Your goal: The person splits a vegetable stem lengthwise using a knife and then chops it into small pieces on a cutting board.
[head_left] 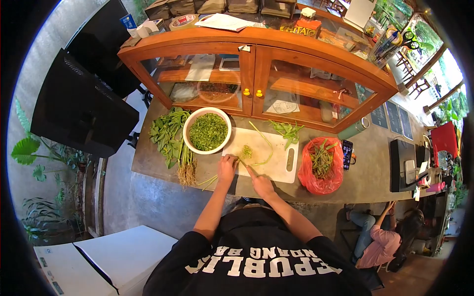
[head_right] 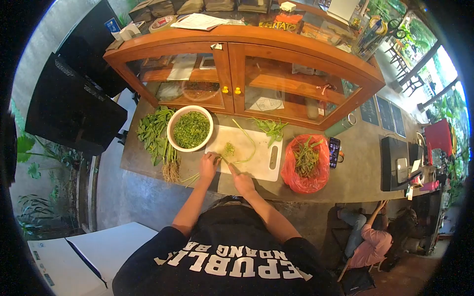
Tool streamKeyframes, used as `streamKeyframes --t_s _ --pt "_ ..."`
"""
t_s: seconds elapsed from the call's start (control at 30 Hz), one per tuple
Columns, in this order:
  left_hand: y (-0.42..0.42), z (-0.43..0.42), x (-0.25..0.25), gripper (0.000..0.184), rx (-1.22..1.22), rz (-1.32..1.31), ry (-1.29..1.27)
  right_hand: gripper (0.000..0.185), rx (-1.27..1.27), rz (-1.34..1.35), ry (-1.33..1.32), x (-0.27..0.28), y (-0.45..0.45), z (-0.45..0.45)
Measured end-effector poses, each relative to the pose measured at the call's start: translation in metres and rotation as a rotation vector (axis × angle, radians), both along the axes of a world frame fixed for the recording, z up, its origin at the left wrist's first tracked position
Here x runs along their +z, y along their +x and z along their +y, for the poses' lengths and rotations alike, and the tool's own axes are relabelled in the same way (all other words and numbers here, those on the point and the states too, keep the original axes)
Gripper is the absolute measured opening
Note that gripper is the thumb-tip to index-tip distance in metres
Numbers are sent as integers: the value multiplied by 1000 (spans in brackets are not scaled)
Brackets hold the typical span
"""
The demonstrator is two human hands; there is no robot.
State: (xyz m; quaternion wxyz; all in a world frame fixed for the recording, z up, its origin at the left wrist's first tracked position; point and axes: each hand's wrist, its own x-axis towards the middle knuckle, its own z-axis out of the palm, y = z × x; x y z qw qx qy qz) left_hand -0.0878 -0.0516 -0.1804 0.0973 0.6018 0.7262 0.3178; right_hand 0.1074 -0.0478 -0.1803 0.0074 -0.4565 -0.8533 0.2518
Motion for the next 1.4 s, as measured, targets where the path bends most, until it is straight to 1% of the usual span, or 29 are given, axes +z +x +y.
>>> streamKeyframes --t_s 0.07,0.17,0.3,0.57,0.7,0.77,0.97,1.17,1.27,1.4 --pt "0 6 -9 17 -31 62 -62 70 -32 22 -21 7 1 0" --pt "3 6 -15 16 -5 15 -14 69 -74 56 -36 15 3 -1" --pt "5 6 -14 15 17 21 -1 68 -108 82 -81 11 9 -1" --pt "6 3 -13 15 11 17 12 71 -45 49 -74 18 7 -2" --pt "7 4 -17 14 20 -7 27 72 -15 24 -73 11 3 -3" --pt "7 4 -23 13 21 -37 73 73 -21 -33 -42 8 1 -3" --pt "6 3 -18 13 -14 -45 88 75 -5 -63 -40 2 1 -2" --pt "10 1 -11 9 8 -13 96 80 -9 -53 42 -6 -7 -4" --pt "11 1 -16 9 31 -2 104 80 -22 -17 64 -11 -12 -3" --pt "10 2 -19 9 42 -23 113 81 -8 -52 43 -5 -1 -10"
